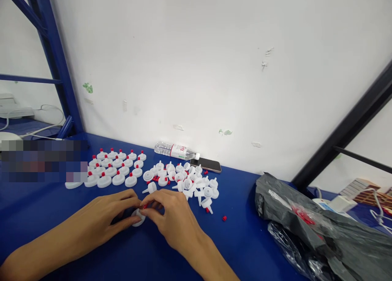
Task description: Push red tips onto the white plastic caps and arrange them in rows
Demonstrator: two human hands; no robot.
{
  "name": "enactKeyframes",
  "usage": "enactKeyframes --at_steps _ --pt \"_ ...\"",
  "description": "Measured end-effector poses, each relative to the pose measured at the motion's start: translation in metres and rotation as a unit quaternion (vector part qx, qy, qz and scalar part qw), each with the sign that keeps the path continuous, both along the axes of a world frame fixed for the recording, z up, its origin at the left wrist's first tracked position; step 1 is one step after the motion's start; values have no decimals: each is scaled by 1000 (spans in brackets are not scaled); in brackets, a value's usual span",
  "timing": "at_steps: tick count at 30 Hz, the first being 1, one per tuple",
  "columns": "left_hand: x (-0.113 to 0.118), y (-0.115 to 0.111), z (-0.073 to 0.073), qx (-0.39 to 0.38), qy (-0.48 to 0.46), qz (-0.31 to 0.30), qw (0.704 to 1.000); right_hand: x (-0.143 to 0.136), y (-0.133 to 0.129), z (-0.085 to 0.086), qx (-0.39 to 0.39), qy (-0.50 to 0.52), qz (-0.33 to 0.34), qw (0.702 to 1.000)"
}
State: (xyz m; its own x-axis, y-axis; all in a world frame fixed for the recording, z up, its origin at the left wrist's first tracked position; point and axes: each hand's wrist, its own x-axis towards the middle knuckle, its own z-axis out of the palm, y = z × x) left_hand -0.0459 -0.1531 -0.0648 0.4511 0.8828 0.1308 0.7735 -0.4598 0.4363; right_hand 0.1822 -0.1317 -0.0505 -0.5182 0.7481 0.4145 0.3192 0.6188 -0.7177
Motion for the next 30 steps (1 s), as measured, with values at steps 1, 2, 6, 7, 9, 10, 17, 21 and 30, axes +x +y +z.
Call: enactKeyframes --at_steps 1,2,6,7,9,10,17,21,30 --pt "0 1 -1 -1 2 -1 1000 -1 0 -1 -5 3 0 1000" --pt "-1 1 -2 -2 4 -4 1000 -1 0 -2 -10 6 1 1000" --pt "-2 0 -5 -13 -3 -19 1000 -4 -1 -7 -18 19 10 1000" --pt "-2 0 -5 -16 -6 -21 1000 -6 -2 -7 -16 22 10 1000" --pt "-1 -2 -3 -15 -13 -21 1000 -8 -4 -7 -11 19 7 1000" --pt "-1 -3 -3 -12 -16 -21 1000 -9 -5 -7 -9 14 5 1000" --pt "1 -4 3 -23 -25 -19 999 -9 -7 -7 -14 -11 3 1000" --pt "-1 -5 17 -49 -39 -11 998 -11 -9 -6 -28 -30 -3 999" --pt "-1 -6 19 16 -92 -8 996 6 -7 9 -86 -41 9 995"
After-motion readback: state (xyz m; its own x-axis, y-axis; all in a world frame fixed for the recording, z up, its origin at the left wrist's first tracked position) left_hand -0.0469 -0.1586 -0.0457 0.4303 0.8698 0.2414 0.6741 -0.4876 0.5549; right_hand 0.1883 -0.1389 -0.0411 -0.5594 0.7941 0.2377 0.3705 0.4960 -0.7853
